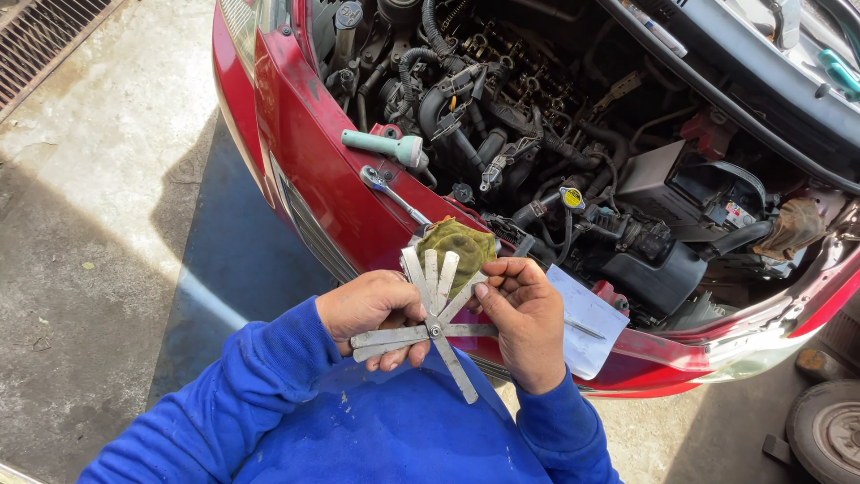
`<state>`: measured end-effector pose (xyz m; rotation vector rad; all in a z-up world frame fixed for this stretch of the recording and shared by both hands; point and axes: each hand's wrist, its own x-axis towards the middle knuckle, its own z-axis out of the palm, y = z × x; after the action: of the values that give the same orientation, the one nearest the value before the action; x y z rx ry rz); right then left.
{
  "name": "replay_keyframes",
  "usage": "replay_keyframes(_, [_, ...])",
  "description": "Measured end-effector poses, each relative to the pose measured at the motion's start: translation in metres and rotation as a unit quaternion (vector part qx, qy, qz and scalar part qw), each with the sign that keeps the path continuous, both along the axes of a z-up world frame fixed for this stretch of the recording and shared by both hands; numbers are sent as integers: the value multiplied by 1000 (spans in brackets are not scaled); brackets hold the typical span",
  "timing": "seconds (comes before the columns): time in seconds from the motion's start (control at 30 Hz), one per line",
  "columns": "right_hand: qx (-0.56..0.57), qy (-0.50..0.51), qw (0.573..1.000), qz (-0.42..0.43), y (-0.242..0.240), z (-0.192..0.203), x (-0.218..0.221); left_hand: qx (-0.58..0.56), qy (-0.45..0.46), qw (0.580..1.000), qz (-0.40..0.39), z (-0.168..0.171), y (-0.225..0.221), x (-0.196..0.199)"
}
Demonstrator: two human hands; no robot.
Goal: Measuring engine valve clearances using a feeler gauge and recording the results on paper.
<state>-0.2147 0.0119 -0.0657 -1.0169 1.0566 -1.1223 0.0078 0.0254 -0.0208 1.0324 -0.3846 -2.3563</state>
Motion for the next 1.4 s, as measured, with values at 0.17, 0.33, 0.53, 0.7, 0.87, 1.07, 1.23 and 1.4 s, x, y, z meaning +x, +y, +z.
replay_keyframes(0.17, [3,-3,1000,-8,2,-2,-1,12,15,1000,14,1,0,-1])
replay_keyframes(0.33, [0,-3,1000,-12,3,-3,-2,10,14,1000,15,4,-1,0])
replay_keyframes(0.53, [-2,0,1000,-14,3,-2,-1,13,11,1000,18,4,-1,1])
replay_keyframes(0.7, [-10,14,1000,-7,2,2,2,14,8,1000,21,3,0,0])
replay_keyframes(0.87, [4,14,1000,-13,3,-3,-1,11,2,1000,20,0,0,-1])
replay_keyframes(1.07, [-2,14,1000,-12,2,3,1,10,-4,1000,22,0,-1,-2])
replay_keyframes(1.23, [7,9,1000,13,5,9,1,5,-17,999,30,2,-3,-1])
replay_keyframes(1.4, [41,13,998,48,6,5,-8,7,-29,998,47,3,-6,-1])
